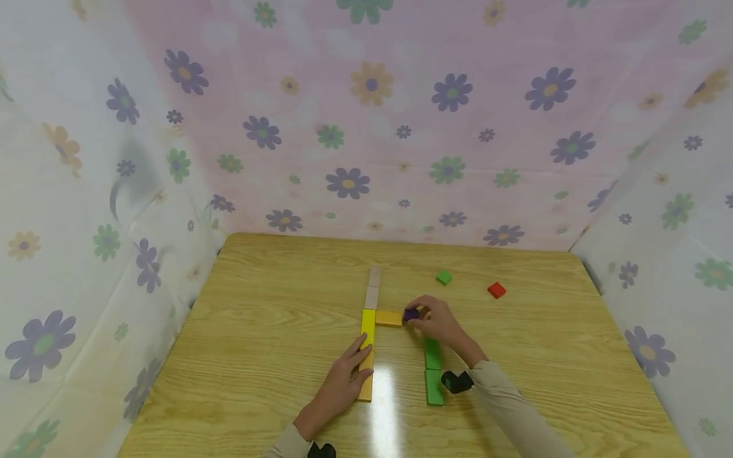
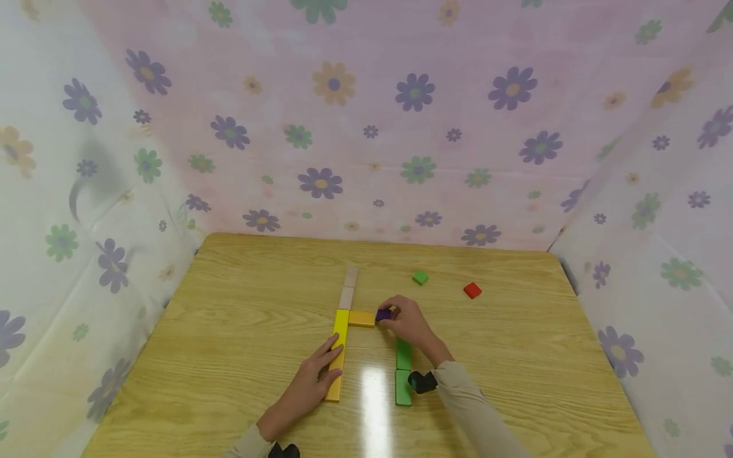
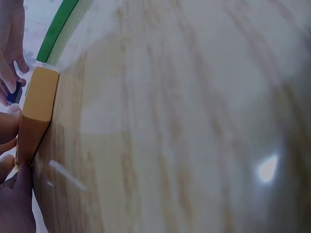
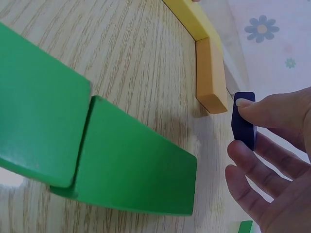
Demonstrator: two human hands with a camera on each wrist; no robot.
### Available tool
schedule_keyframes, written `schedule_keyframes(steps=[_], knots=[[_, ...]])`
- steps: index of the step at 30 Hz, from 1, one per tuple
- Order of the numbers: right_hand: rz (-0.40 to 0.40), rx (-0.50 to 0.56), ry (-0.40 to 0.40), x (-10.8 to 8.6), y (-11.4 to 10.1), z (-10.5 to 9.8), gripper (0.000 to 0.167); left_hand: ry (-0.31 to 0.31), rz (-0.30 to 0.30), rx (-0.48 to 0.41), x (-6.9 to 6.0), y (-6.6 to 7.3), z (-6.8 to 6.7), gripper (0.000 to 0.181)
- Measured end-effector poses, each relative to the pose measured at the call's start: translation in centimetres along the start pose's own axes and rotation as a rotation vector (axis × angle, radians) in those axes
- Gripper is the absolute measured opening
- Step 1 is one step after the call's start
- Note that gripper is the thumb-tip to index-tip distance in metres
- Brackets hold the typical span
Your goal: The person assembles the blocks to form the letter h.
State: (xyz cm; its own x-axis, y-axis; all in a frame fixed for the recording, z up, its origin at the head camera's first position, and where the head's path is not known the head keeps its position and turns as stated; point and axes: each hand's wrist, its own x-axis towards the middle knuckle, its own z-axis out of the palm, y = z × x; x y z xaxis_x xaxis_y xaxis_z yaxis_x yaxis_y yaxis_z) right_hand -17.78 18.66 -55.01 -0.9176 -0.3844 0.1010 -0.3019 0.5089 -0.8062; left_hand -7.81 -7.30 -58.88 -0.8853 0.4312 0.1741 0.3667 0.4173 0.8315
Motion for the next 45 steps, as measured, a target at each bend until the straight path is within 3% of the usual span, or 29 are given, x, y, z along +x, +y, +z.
schedule_keyframes(steps=[10, 35, 45], knots=[[-0.016, -0.005, -0.017, -0.4, 0.5, 0.1, 0.022, 0.018, 0.054, 0.026, 0.0, -0.5, 0.2, 0.047], [0.004, -0.078, -0.053, -0.1, 0.6, 1.2, 0.026, -0.003, 0.007, 0.003, 0.0, 0.2, 0.0, 0.047], [0.006, -0.118, -0.069, 0.3, 0.7, -0.6, 0.02, 0.015, 0.012, 0.025, 0.0, 0.3, -0.1, 0.046]])
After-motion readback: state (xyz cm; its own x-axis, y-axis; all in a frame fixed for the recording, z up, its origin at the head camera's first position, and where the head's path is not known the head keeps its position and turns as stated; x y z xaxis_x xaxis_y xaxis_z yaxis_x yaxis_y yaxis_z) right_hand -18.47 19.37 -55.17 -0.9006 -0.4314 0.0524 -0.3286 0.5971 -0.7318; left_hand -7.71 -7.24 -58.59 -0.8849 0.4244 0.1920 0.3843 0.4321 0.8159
